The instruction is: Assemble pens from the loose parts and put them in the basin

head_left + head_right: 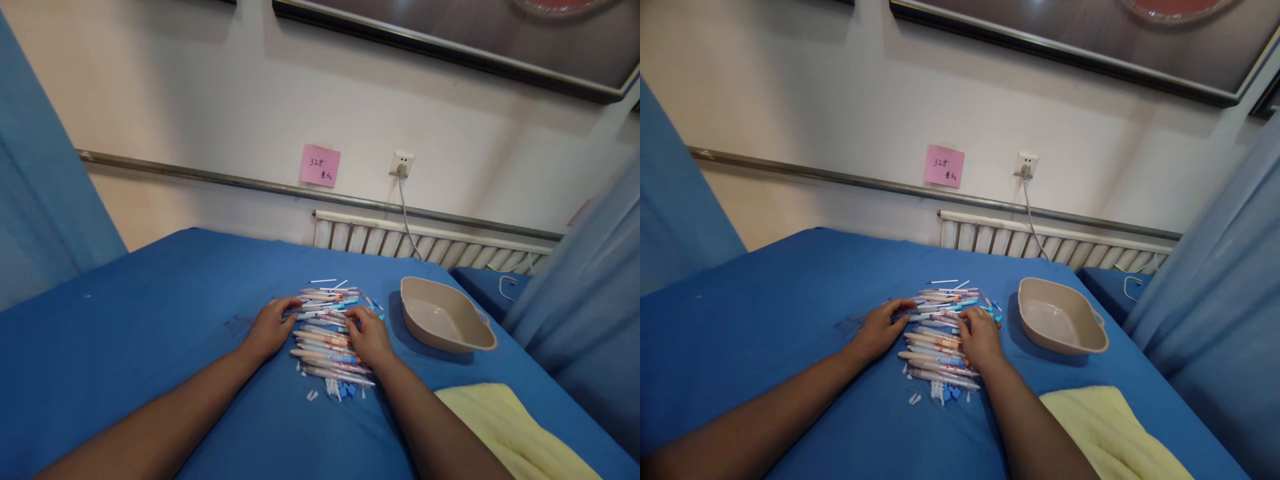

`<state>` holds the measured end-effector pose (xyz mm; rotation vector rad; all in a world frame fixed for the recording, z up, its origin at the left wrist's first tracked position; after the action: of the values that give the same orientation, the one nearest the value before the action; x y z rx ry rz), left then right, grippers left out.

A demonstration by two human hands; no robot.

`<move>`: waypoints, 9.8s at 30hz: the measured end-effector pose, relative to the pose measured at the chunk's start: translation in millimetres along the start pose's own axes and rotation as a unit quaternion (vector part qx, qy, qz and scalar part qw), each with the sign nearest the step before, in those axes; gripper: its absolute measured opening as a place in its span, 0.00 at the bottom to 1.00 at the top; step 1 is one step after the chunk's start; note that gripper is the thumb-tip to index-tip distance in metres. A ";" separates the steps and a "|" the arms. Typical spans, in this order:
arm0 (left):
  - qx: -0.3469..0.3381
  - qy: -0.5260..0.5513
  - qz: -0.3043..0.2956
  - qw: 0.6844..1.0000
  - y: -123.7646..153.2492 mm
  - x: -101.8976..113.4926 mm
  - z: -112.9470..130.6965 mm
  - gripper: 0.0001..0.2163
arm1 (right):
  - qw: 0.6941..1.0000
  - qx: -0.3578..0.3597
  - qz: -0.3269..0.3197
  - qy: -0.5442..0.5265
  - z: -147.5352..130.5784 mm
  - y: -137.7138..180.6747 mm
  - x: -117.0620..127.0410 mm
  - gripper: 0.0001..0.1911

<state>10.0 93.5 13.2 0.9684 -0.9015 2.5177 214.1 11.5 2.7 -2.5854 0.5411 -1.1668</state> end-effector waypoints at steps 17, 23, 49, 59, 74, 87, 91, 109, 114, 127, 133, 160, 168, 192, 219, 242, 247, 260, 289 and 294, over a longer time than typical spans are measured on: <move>-0.063 -0.024 -0.141 0.988 8.5 -13.4 38.8 0.10 | 0.990 0.040 -0.103 0.082 -22.6 8.0 -5.4 0.04; -0.072 -0.021 -0.132 0.988 9.1 -14.6 39.0 0.10 | 0.984 0.036 -0.148 0.093 -24.1 8.1 -9.7 0.06; -0.174 -0.022 -0.075 0.982 12.5 -9.5 51.3 0.12 | 0.979 -0.027 -0.123 -0.159 3.2 3.3 -29.2 0.07; -0.150 -0.011 -0.079 0.985 11.4 -5.9 55.7 0.14 | 0.976 -0.025 -0.124 -0.176 4.9 5.3 -35.8 0.05; -0.108 0.019 -0.097 0.989 12.4 -10.9 49.7 0.14 | 0.975 -0.017 -0.130 -0.178 1.1 7.7 -35.7 0.05; -0.118 0.021 -0.058 0.991 10.1 -5.3 44.5 0.12 | 0.983 -0.009 -0.104 -0.149 1.2 4.3 -24.0 0.06; -0.102 0.003 0.005 0.995 5.0 9.4 41.1 0.13 | 0.986 -0.024 -0.077 -0.143 15.1 -1.5 -16.8 0.07; 0.043 0.019 0.214 0.976 0.9 56.1 6.2 0.18 | 0.994 -0.051 -0.040 -0.092 28.6 -5.8 -12.5 0.07; 0.075 0.081 0.186 0.976 -2.1 41.5 -7.9 0.20 | 0.994 -0.065 -0.024 -0.085 29.6 -7.9 -9.8 0.06; 0.021 -0.012 -0.002 1.000 0.9 8.6 16.9 0.16 | 0.985 0.086 -0.130 0.072 -28.2 10.4 -10.3 0.05; 0.009 -0.024 -0.005 1.000 2.9 6.6 19.5 0.16 | 0.976 0.111 -0.159 0.095 -34.0 12.0 -12.5 0.08; -0.161 -0.064 -0.092 0.981 8.4 -7.7 50.9 0.11 | 0.991 0.051 -0.100 -0.074 -16.9 5.8 -7.8 0.08; -0.164 -0.020 -0.070 0.984 9.1 -6.3 52.3 0.17 | 0.986 0.043 -0.102 -0.128 -7.9 4.0 -16.8 0.08; -0.112 0.006 -0.087 0.990 9.6 -5.4 48.2 0.16 | 0.985 0.028 -0.085 -0.146 -8.5 4.0 -12.2 0.09; 0.054 0.030 0.113 0.992 1.5 30.5 11.5 0.17 | 0.998 -0.047 -0.021 -0.029 31.1 -8.3 -0.4 0.09; 0.114 0.032 0.174 0.978 -2.8 50.0 -12.9 0.16 | 0.994 0.010 -0.005 0.113 4.8 -3.5 6.8 0.08; 0.027 0.032 0.005 0.999 -1.9 8.0 10.1 0.15 | 0.991 0.072 -0.075 0.088 -24.5 7.2 -1.7 0.07; -0.105 -0.049 -0.069 0.991 3.2 -7.7 34.4 0.11 | 0.965 0.131 -0.192 0.118 -36.9 15.7 -13.5 0.11; -0.183 -0.049 -0.103 0.976 8.2 -7.4 59.7 0.10 | 0.951 -0.037 -0.163 -0.259 7.2 2.2 -27.6 0.07; -0.146 -0.036 -0.090 0.984 7.6 -6.7 52.6 0.13 | 0.954 -0.035 -0.154 -0.256 9.2 1.7 -28.7 0.06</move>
<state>37.5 53.3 35.5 0.9995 -1.1138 2.1379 203.2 23.1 -23.0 -2.9464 0.0661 -0.5037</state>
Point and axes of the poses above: each hand's wrist, its own y-axis away from the middle knuckle, its own x-axis out of the back of the hand, z = x × y, the point moved 8 cm from there along -y, towards the middle knuckle, and after that the axes turned 6 degrees about -x, right-handed, at the moved point
